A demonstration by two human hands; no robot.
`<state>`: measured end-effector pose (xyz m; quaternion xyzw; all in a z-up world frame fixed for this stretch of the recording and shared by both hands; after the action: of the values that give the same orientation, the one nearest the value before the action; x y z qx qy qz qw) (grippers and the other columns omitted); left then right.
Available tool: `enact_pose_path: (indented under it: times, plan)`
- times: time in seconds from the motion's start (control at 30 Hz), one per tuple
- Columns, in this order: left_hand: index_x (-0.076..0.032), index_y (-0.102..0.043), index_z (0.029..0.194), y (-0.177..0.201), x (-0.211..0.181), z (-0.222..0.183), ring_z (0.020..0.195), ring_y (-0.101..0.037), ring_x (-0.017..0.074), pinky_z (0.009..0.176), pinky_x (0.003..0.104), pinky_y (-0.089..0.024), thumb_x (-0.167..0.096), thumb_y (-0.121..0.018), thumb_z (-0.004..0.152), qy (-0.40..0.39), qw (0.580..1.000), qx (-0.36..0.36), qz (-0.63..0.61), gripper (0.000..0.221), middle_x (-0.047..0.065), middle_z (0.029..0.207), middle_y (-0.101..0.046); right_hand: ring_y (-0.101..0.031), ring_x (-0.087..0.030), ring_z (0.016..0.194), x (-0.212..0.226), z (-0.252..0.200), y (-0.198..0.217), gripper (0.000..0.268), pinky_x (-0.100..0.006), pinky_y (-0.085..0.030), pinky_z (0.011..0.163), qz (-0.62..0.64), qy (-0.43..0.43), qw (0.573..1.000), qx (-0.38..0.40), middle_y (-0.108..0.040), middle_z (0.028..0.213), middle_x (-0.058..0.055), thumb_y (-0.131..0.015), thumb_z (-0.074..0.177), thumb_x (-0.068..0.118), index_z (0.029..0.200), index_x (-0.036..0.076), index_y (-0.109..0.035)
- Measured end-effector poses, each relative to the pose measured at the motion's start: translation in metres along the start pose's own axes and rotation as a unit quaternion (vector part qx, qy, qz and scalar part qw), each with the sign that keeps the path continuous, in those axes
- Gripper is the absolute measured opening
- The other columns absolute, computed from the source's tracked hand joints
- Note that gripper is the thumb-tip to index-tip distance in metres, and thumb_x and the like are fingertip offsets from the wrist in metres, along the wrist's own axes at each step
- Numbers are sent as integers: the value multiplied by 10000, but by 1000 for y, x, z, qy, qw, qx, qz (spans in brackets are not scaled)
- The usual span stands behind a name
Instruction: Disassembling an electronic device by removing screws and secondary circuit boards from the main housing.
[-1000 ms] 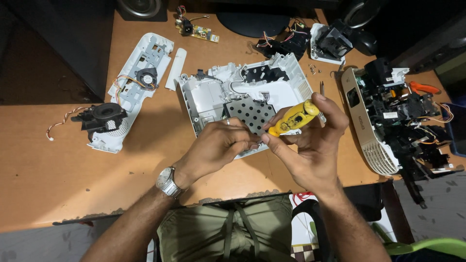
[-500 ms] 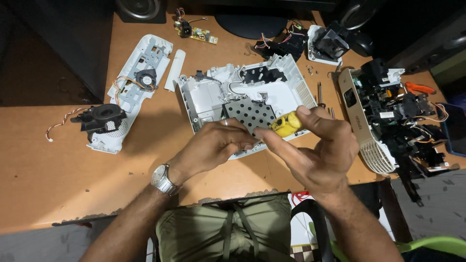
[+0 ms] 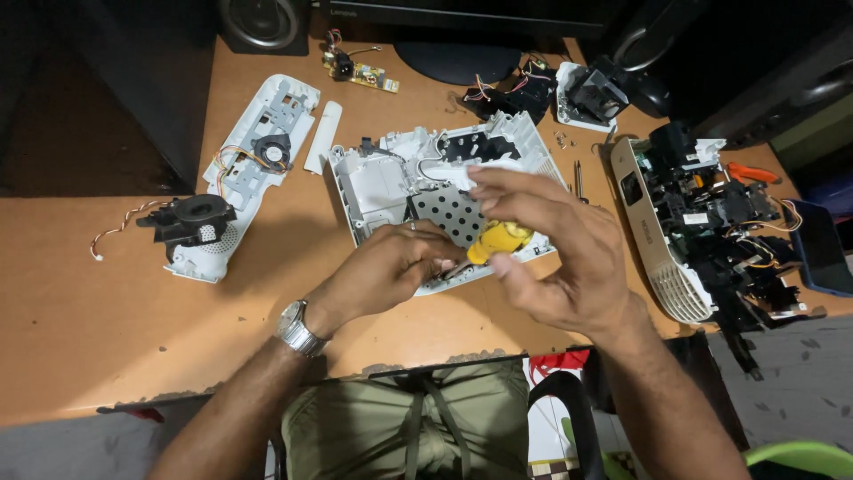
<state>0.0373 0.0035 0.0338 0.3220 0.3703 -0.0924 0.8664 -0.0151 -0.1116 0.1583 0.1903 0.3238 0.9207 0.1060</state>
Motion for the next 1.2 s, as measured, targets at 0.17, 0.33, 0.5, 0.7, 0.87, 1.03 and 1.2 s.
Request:
enact_pose_path:
  times: [0.17, 0.33, 0.5, 0.7, 0.87, 1.03, 1.2]
  plan:
    - [-18, -734, 1119, 8, -16, 5, 1028, -715, 276, 907, 381, -537, -133, -527, 1023, 4, 1000, -8, 7, 255, 115, 1082, -780, -663, -248, 958, -6, -6, 9, 378, -300, -565, 794, -42, -19, 998, -51, -636, 1100, -170, -762, 921, 206, 1212, 2, -634]
    - [-94, -757, 1102, 7, -9, 3, 1029, -723, 240, 888, 347, -542, -179, -595, 1019, 31, 999, -8, 8, 200, 65, 1072, -783, -710, -378, 1221, -20, -11, -8, 333, -488, -632, 1118, 230, -81, 970, -17, -623, 1316, -233, -443, 1082, 150, 1369, -12, -488]
    - [-40, -745, 1111, 6, -14, 4, 932, -741, 248, 829, 346, -551, -145, -616, 1007, 15, 1000, -10, -22, 196, 105, 1037, -776, -488, -185, 983, -31, -30, 6, 358, -274, -465, 795, 23, -63, 989, -130, -512, 1031, -50, -718, 950, 323, 1222, 93, -683]
    - [-84, -692, 1208, 12, -13, 5, 955, -672, 236, 861, 354, -506, -17, -461, 1000, 58, 997, -48, 30, 317, 38, 938, -740, -772, -434, 1089, -9, -2, 9, 320, -447, -684, 975, 122, -85, 985, -86, -705, 1147, -297, -407, 1076, 125, 1179, -100, -609]
    - [-117, -646, 1060, 12, -7, 9, 805, -590, 206, 746, 341, -449, -148, -427, 1019, 193, 980, -42, -17, 225, 39, 887, -651, -586, -238, 1009, -16, -15, 14, 330, -339, -550, 869, -9, -55, 992, -114, -593, 1081, -137, -741, 916, 279, 1132, 38, -677]
    - [-157, -668, 896, 9, 19, 0, 739, -500, 131, 695, 287, -380, -165, -449, 940, 389, 907, -96, -125, 223, -1, 859, -618, -727, -350, 1089, 5, 10, 22, 252, -394, -625, 973, 5, -69, 996, -60, -720, 1154, -235, -687, 972, 11, 1191, -102, -635]
    - [-143, -627, 809, 6, 18, -2, 718, -434, 134, 666, 296, -333, -201, -457, 902, 424, 885, -87, -170, 202, -14, 774, -527, -661, -337, 1210, 0, 8, 16, 347, -402, -618, 1106, 26, -74, 996, -31, -575, 1337, -255, -769, 939, 67, 1247, -23, -635]
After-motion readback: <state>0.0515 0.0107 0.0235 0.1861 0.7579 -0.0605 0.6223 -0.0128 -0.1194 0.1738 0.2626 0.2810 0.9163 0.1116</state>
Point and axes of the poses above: each hand's wrist, its own z-axis towards the middle knuckle, its own y-axis out of the back of the hand, x = y × z, the point moved 8 cm from there along z, towards the middle knuckle
